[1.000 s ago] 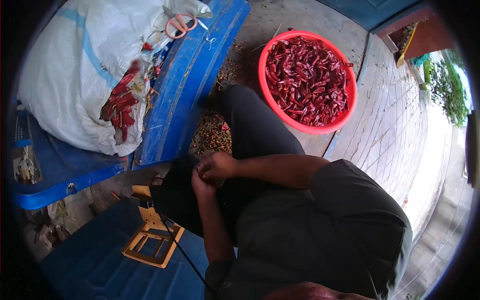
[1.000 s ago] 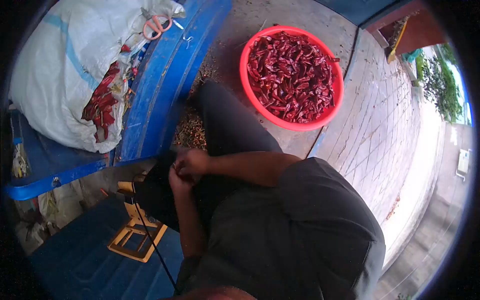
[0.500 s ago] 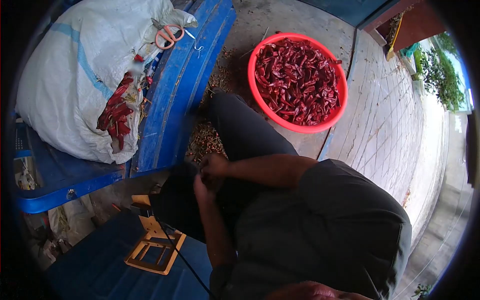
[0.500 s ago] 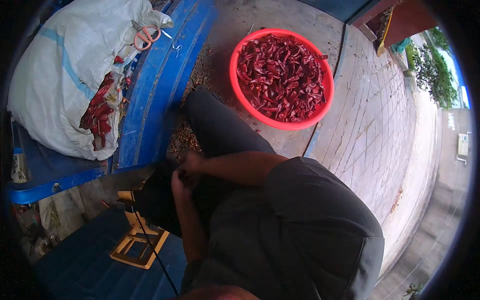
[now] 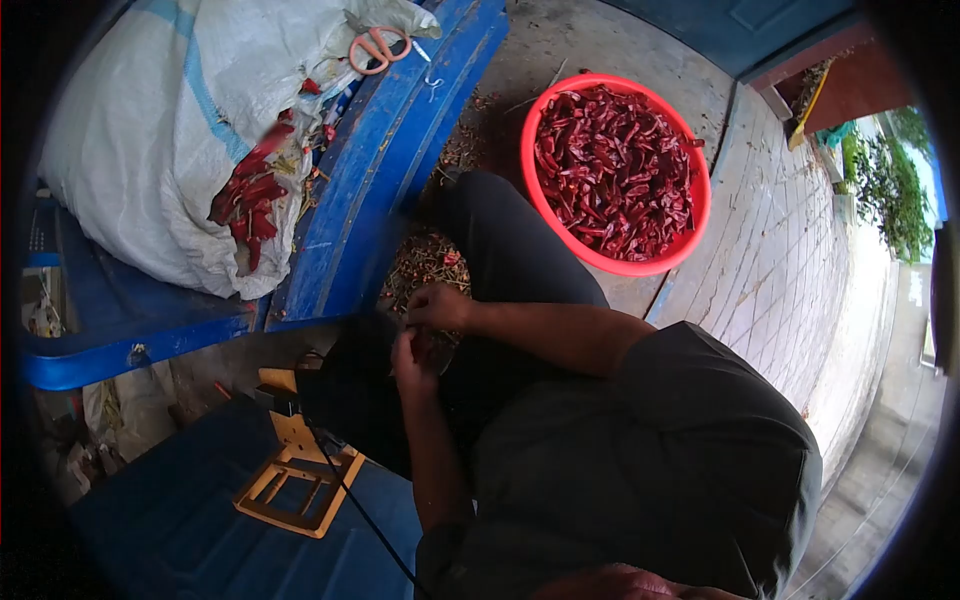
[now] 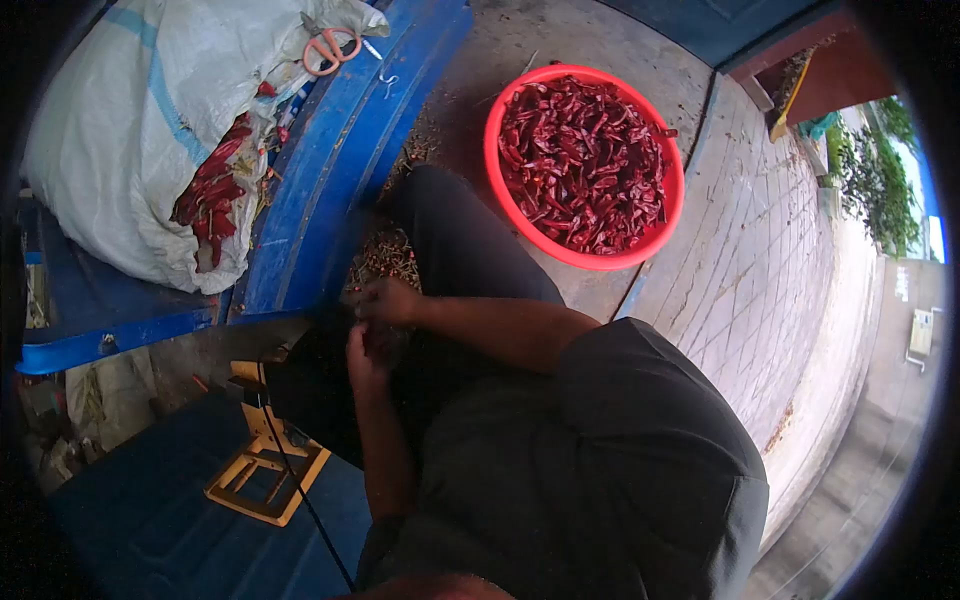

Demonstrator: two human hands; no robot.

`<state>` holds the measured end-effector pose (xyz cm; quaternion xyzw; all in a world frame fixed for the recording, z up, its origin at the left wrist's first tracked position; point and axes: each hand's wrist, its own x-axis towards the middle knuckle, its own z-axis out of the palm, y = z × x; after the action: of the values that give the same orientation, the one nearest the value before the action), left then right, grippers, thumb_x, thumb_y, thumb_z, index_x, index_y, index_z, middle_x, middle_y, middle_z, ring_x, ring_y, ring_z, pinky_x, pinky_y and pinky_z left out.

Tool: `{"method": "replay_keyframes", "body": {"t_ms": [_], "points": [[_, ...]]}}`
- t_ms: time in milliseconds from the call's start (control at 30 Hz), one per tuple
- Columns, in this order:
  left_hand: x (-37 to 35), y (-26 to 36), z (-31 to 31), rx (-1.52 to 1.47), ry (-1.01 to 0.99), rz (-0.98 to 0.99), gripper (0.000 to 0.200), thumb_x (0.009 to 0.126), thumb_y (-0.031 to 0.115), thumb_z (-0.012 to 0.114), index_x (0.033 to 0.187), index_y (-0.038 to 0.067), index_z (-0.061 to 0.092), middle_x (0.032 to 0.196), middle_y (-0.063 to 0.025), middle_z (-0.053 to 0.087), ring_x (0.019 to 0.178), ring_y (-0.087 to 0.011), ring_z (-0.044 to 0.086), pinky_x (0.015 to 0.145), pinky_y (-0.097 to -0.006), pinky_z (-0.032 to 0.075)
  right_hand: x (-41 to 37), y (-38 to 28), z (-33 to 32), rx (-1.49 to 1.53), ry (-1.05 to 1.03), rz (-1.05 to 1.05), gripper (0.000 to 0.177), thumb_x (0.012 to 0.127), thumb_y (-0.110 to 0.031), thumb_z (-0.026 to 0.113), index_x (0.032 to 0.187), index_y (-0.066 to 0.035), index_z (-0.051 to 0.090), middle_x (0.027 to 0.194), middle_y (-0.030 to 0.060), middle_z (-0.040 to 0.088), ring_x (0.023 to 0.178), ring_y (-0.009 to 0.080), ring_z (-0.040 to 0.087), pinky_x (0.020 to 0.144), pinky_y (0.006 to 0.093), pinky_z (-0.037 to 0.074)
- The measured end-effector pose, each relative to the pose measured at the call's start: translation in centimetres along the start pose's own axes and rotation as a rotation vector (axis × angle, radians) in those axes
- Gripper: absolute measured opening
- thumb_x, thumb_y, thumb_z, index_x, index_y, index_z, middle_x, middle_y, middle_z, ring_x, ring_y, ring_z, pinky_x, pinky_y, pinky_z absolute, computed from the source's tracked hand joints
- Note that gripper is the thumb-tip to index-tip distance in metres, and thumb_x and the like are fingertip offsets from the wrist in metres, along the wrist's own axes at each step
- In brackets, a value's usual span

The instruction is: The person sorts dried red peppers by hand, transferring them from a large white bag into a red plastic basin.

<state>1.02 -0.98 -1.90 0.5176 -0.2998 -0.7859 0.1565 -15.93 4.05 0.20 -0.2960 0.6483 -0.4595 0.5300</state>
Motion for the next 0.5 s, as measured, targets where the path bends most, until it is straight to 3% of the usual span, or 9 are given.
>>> {"method": "replay_keyframes", "body": {"t_ms": [33, 100, 133, 233, 300, 333, 400, 433, 500], "points": [[-0.8, 0.7, 0.9, -0.005, 0.008, 0.004, 0.027, 0.095, 0.028, 0.054, 0.108, 0.007, 0.063, 0.104, -0.0067, 0.066, 0.092, -0.0192, 0.065, 0.081, -0.0371, 0.052, -0.5, -0.9, -0.1, -0.001, -0.010, -0.001, 0.028, 0.087, -0.024, 0.071, 0.105, -0.003, 0.071, 0.098, 0.0104, 0.071, 0.081, 0.0206, 0.067, 0.072, 0.0370, 0.054], [-1.9, 1.8, 2.8, -0.211, 0.027, -0.033, 0.025, 0.095, 0.027, 0.054, 0.106, 0.007, 0.063, 0.099, -0.0043, 0.065, 0.084, -0.0157, 0.063, 0.074, -0.0332, 0.051, -1.4, -2.2, -0.7, -0.405, 0.176, -0.661, 0.027, 0.086, -0.024, 0.073, 0.103, -0.004, 0.071, 0.097, 0.0085, 0.071, 0.081, 0.0189, 0.067, 0.072, 0.0359, 0.054], [-1.7, 1.8, 2.8, -0.216, 0.027, -0.030, 0.025, 0.095, 0.027, 0.054, 0.106, 0.007, 0.063, 0.099, -0.0043, 0.065, 0.084, -0.0157, 0.063, 0.074, -0.0332, 0.051, -1.6, -2.2, -0.7, -0.409, 0.173, -0.664, 0.027, 0.086, -0.024, 0.073, 0.103, -0.004, 0.071, 0.097, 0.0085, 0.071, 0.081, 0.0189, 0.067, 0.072, 0.0359, 0.054], [-0.5, 0.9, 1.8, -0.217, -0.048, 0.013, 0.023, 0.095, 0.026, 0.055, 0.105, 0.007, 0.063, 0.095, -0.0031, 0.063, 0.079, -0.0135, 0.060, 0.066, -0.0291, 0.049, -1.6, -2.2, -0.6, -0.339, 0.204, -0.639, 0.026, 0.084, -0.024, 0.075, 0.101, -0.005, 0.070, 0.095, 0.0068, 0.070, 0.080, 0.0176, 0.067, 0.071, 0.0367, 0.055], [0.5, 0.1, 1.2, -0.145, 0.006, -0.017, 0.021, 0.093, 0.024, 0.057, 0.104, 0.007, 0.063, 0.089, -0.0023, 0.062, 0.076, -0.0124, 0.059, 0.063, -0.0261, 0.047, -0.7, -1.4, -1.2, 0.079, -0.011, 0.022, 0.024, 0.091, -0.028, 0.070, 0.093, -0.005, 0.071, 0.092, 0.0036, 0.068, 0.087, 0.0132, 0.066, 0.073, 0.0314, 0.054], [0.5, 0.0, 1.0, -0.147, 0.009, -0.019, 0.021, 0.093, 0.024, 0.057, 0.104, 0.007, 0.063, 0.089, -0.0023, 0.062, 0.076, -0.0124, 0.059, 0.063, -0.0261, 0.047, -0.3, -0.8, -1.5, 0.080, -0.014, 0.025, 0.024, 0.091, -0.028, 0.070, 0.093, -0.005, 0.071, 0.092, 0.0036, 0.068, 0.087, 0.0132, 0.066, 0.073, 0.0314, 0.054], [0.5, 0.2, 1.0, -0.065, -0.039, -0.022, 0.019, 0.092, 0.023, 0.059, 0.102, 0.007, 0.063, 0.084, -0.0021, 0.061, 0.075, -0.0122, 0.059, 0.062, -0.0262, 0.047, 0.6, 0.1, -1.7, 0.519, -0.062, 0.354, 0.027, 0.090, -0.032, 0.071, 0.097, -0.006, 0.073, 0.093, 0.0046, 0.070, 0.084, 0.0147, 0.067, 0.070, 0.0314, 0.055], [0.0, 0.8, 1.7, -0.072, -0.027, -0.012, 0.019, 0.092, 0.023, 0.059, 0.102, 0.007, 0.063, 0.084, -0.0021, 0.061, 0.075, -0.0122, 0.059, 0.062, -0.0262, 0.047, 0.8, 0.5, -1.7, 0.513, -0.078, 0.354, 0.027, 0.090, -0.032, 0.071, 0.097, -0.006, 0.073, 0.093, 0.0046, 0.070, 0.084, 0.0147, 0.067, 0.070, 0.0314, 0.055], [-1.0, 1.4, 2.8, -0.021, 0.046, -0.040, 0.017, 0.091, 0.022, 0.059, 0.099, 0.007, 0.063, 0.081, -0.0017, 0.059, 0.072, -0.0120, 0.058, 0.060, -0.0262, 0.046, 0.8, 1.1, -1.6, 0.168, -0.103, 0.107, 0.028, 0.089, -0.033, 0.072, 0.100, -0.007, 0.074, 0.090, 0.0045, 0.071, 0.082, 0.0163, 0.067, 0.067, 0.0326, 0.055]]}}
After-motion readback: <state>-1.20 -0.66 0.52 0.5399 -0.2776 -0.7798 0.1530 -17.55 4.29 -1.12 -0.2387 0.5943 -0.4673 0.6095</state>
